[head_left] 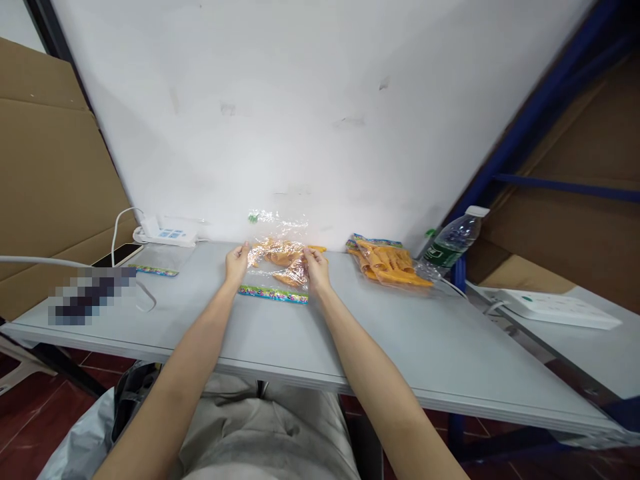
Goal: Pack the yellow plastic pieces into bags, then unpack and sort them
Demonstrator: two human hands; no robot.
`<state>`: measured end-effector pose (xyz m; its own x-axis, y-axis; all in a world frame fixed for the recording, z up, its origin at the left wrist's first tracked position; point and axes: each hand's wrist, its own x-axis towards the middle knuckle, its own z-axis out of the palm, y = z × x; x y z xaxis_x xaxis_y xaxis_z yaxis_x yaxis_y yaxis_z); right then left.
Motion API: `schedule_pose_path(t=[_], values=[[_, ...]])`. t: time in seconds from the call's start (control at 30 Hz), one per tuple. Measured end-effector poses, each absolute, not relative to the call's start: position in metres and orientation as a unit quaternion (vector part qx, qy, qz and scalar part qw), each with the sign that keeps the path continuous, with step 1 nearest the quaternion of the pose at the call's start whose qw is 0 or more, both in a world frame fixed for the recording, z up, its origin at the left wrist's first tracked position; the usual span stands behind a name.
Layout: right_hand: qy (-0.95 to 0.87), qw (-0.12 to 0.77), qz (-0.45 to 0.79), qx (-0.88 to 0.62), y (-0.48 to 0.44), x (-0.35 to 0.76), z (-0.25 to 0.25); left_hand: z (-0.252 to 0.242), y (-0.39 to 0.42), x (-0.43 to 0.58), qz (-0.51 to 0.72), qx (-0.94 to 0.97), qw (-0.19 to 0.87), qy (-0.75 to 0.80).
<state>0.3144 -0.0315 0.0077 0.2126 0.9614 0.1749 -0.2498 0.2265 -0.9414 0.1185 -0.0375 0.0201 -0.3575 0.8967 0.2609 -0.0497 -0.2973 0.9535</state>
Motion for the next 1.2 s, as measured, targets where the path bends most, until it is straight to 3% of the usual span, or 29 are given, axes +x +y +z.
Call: schedule_pose_path(t=[0.37, 0.6, 0.93, 1.2], values=[[-0.377, 0.705, 0.448, -0.400, -0.034, 0.319, 0.015, 0.023, -0.037, 0.120, 0.692, 0.392, 0.427, 0.430], [-0.403, 0.655, 0.495, -0.404, -0.034, 0.318, 0.016, 0.030, -0.043, 0.116, 0.651, 0.430, 0.494, 0.384], [-0.462, 0.607, 0.537, -0.360, -0.040, 0.321, 0.019, 0.032, -0.047, 0.122, 0.625, 0.450, 0.498, 0.400], [-0.413, 0.707, 0.424, -0.388, -0.041, 0.326, 0.028, 0.030, -0.048, 0.121, 0.572, 0.487, 0.544, 0.373]])
